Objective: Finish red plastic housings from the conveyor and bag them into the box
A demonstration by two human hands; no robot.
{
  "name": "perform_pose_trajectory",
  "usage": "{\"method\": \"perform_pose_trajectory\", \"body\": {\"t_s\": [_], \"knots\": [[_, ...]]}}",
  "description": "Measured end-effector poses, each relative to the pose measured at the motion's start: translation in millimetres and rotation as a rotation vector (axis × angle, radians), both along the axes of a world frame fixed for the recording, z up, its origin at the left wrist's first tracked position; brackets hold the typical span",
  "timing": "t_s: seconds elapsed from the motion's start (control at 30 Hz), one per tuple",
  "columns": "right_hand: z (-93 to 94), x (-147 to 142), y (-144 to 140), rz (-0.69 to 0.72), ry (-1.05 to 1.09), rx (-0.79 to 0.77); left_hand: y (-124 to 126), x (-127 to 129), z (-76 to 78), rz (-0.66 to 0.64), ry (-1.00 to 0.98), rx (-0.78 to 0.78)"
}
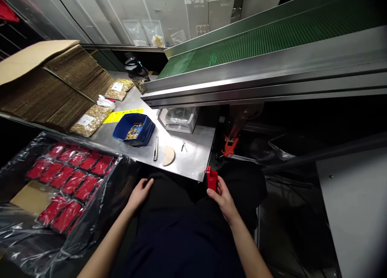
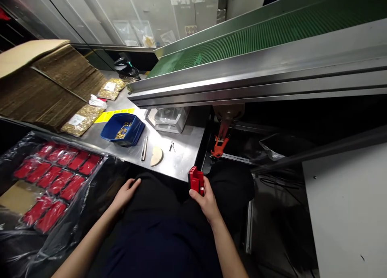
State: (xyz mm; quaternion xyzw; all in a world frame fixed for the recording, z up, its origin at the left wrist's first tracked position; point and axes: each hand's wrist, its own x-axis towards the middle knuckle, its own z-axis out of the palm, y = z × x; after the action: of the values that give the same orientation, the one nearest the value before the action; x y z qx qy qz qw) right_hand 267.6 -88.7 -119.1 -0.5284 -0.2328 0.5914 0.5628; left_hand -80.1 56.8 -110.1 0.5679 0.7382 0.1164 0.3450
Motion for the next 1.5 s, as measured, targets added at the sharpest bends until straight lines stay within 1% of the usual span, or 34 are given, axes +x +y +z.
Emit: {"method": "perform_pose_trajectory", "body": {"t_s": [0.07, 0.13, 0.27, 0.37, 0.43, 0.53, 0.63, 0.7, 0.77, 0.83, 0.9, 0.97, 1.03, 1.07, 1.1, 1.13, 1.2, 1.23, 1.27, 1.3, 1.33, 1.37, 1.43, 1.5], "knots": [[-1.9, 0, 1, -0.027, -0.004, -0.003, 10, 4, 0.8, -0.107, 0.073, 0.002], [-3.7, 1, 1, -0.063, -0.010, -0.007, 12, 4, 5.8, -0.208, 0.127, 0.028], [-5.8, 2, -1, -0.136, -0.033, -0.050, 8, -9, 25.2, -0.369, 0.169, 0.058], [-6.4, 0, 0, -0.143, -0.068, -0.061, 6, -21, 38.5, -0.465, 0.171, 0.060], [-6.6, -3, 2, -0.132, -0.096, -0.060, 6, -26, 44.2, -0.517, 0.169, 0.064], [-5.8, -9, 6, -0.109, -0.141, -0.074, 3, -32, 48.6, -0.565, 0.162, 0.065], [-3.6, -13, 9, -0.091, -0.192, -0.090, 0, -37, 49.7, -0.598, 0.179, 0.066], [-2.8, -15, 11, -0.082, -0.219, -0.096, -1, -39, 47.6, -0.623, 0.188, 0.057], [-3.3, -16, 12, -0.068, -0.239, -0.101, 1, -39, 42.3, -0.582, 0.177, 0.054], [-3.7, -16, 13, -0.052, -0.245, -0.103, 5, -34, 35.0, -0.474, 0.169, 0.071], [-0.7, -16, 15, -0.037, -0.249, -0.098, 9, -22, 29.6, -0.369, 0.174, 0.116], [9.6, -17, 18, -0.004, -0.282, -0.085, 10, -5, 31.0, -0.303, 0.167, 0.212], [29.2, -21, 20, 0.061, -0.364, -0.068, 5, 18, 41.2, -0.243, 0.046, 0.304], [42.1, -25, 20, 0.102, -0.424, -0.060, 0, 31, 48.9, -0.222, -0.079, 0.293], [56.3, -30, 21, 0.152, -0.490, -0.049, -6, 43, 57.4, -0.204, -0.253, 0.219], [71.1, -35, 22, 0.210, -0.559, -0.029, -13, 55, 65.8, -0.184, -0.467, 0.075], [99.2, -48, 26, 0.351, -0.682, 0.051, -29, 74, 79.3, -0.101, -0.938, -0.355], [111.0, -55, 30, 0.424, -0.725, 0.105, -37, 80, 83.4, -0.043, -1.154, -0.573], [120.9, -61, 34, 0.490, -0.756, 0.156, -44, 83, 85.6, 0.016, -1.336, -0.754], [128.6, -66, 39, 0.545, -0.779, 0.195, -49, 85, 86.1, 0.072, -1.475, -0.868], [134.2, -71, 45, 0.583, -0.799, 0.215, -54, 84, 85.2, 0.119, -1.573, -0.903], [138.1, -76, 51, 0.607, -0.821, 0.215, -58, 81, 83.3, 0.153, -1.636, -0.869], [141.9, -84, 59, 0.630, -0.855, 0.169, -64, 74, 78.9, 0.173, -1.677, -0.681], [142.8, -91, 62, 0.635, -0.840, 0.098, -70, 65, 76.2, 0.153, -1.620, -0.483]]}}
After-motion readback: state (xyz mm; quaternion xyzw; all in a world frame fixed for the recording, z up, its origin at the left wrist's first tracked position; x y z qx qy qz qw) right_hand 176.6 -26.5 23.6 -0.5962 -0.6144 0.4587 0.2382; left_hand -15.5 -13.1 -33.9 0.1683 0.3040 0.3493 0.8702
